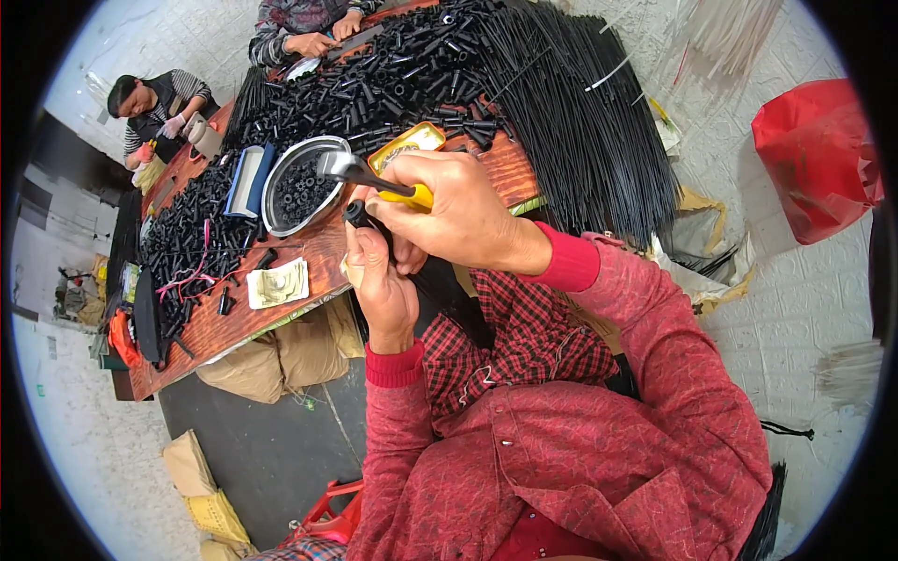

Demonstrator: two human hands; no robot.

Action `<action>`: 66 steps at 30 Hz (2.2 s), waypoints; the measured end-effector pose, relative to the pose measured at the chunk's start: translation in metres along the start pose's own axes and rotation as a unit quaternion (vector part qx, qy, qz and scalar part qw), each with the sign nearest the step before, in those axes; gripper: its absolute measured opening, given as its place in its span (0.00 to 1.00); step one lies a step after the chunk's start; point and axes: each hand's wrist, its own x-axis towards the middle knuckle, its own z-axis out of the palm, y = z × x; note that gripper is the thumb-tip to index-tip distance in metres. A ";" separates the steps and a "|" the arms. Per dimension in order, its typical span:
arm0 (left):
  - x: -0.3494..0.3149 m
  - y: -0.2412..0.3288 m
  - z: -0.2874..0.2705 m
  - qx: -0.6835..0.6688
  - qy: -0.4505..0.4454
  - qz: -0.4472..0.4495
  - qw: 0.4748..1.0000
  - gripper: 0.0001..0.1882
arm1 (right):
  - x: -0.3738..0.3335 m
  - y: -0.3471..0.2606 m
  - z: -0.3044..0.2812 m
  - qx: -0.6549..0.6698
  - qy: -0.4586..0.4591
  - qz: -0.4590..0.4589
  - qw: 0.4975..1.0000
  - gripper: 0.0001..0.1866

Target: Assembling electrical wires by attaching small metal components and plastic casings using crimping pliers.

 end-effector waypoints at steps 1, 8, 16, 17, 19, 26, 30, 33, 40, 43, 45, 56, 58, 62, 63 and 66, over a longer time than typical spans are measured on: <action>0.000 0.003 0.003 -0.007 -0.007 -0.003 1.000 0.32 | 0.003 -0.008 -0.005 0.140 -0.062 0.164 0.974 0.09; 0.007 0.008 0.006 0.010 -0.016 0.008 1.000 0.29 | 0.011 -0.003 -0.035 0.404 -0.211 0.388 0.801 0.19; 0.012 0.012 0.007 0.002 -0.044 0.030 0.999 0.28 | 0.025 0.004 -0.081 0.180 -0.435 0.326 0.820 0.22; 0.011 0.013 0.008 0.006 -0.041 0.033 0.999 0.28 | 0.030 0.001 -0.082 0.141 -0.462 0.332 0.810 0.22; 0.010 0.013 0.008 0.009 -0.038 0.037 0.999 0.28 | 0.034 0.002 -0.083 0.102 -0.487 0.337 0.799 0.21; 0.008 0.012 0.009 0.015 -0.017 0.028 0.999 0.28 | 0.039 0.009 -0.079 0.148 -0.523 0.305 0.782 0.21; 0.007 0.013 0.009 0.010 -0.014 0.023 1.000 0.27 | 0.043 0.007 -0.078 0.148 -0.534 0.314 0.771 0.21; 0.008 0.012 0.010 0.001 -0.015 0.019 1.000 0.26 | 0.043 0.010 -0.080 0.148 -0.544 0.298 0.770 0.22; 0.008 0.013 0.009 0.005 -0.018 0.027 0.999 0.25 | 0.048 0.005 -0.078 0.169 -0.546 0.320 0.755 0.24; 0.007 0.013 0.012 0.040 -0.010 0.033 0.999 0.25 | 0.051 0.000 -0.079 0.130 -0.548 0.325 0.759 0.24; 0.008 0.011 0.014 0.071 -0.007 0.046 0.996 0.25 | 0.052 -0.003 -0.080 0.138 -0.536 0.347 0.757 0.24; 0.012 0.001 0.025 0.220 0.060 0.099 0.969 0.20 | 0.038 -0.015 -0.072 -0.254 -0.418 0.080 0.869 0.13; 0.011 0.003 0.023 0.242 0.075 0.104 0.962 0.20 | 0.040 -0.015 -0.071 -0.149 -0.462 0.153 0.861 0.14; 0.007 0.005 0.020 0.199 0.061 0.095 0.973 0.20 | 0.054 -0.010 -0.071 0.042 -0.542 0.329 0.772 0.16; 0.006 0.005 0.020 0.188 0.059 0.093 0.976 0.20 | 0.058 -0.008 -0.070 0.061 -0.563 0.339 0.752 0.17; 0.004 0.007 0.020 0.180 0.053 0.097 0.977 0.20 | 0.064 -0.011 -0.073 0.082 -0.561 0.357 0.742 0.17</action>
